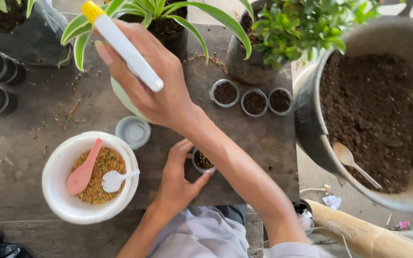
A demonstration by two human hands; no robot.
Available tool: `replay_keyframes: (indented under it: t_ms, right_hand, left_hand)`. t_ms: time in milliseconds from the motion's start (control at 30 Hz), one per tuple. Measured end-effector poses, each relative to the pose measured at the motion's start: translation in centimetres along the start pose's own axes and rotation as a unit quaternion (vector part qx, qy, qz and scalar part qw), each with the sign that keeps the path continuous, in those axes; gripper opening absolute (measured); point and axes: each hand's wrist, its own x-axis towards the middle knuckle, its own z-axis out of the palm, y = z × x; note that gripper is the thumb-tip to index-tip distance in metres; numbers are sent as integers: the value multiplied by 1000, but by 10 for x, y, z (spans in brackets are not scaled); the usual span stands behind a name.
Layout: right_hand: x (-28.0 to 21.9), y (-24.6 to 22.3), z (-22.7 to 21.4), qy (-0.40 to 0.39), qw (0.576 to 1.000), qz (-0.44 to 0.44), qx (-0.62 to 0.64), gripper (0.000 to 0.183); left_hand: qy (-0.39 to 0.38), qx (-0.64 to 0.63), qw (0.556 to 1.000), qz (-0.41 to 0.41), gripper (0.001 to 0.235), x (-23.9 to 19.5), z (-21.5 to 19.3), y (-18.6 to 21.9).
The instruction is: The person sprays water from a bottle onto seeds placed in small plastic cups. They then use a spoon to scoop soil from a large metal pot and fill the cups, covering the seeds.
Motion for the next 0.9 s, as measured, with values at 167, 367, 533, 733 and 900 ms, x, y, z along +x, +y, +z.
replay_keyframes:
  t_ms: [167, 367, 533, 733, 900]
  right_hand:
    - [-31, -35, -45, -35, 977, -12, -210, 39]
    - [-99, -52, -119, 43, 980, 6, -192, 19]
    - [-163, -37, -149, 170, 952, 152, -202, 17]
    - [-202, -17, -146, 182, 912, 319, -181, 18]
    - [-196, -12, -153, 193, 889, 405, -94, 16]
  left_hand:
    - [12, 14, 999, 26, 58, -7, 0, 2]
    - [15, 5, 1000, 4, 66, -13, 0, 5]
    - [21, -10, 1000, -11, 70, -10, 3, 3]
    - [0, 0, 1000, 12, 73, 9, 11, 8]
    - [-35, 45, 998, -11, 60, 30, 11, 19]
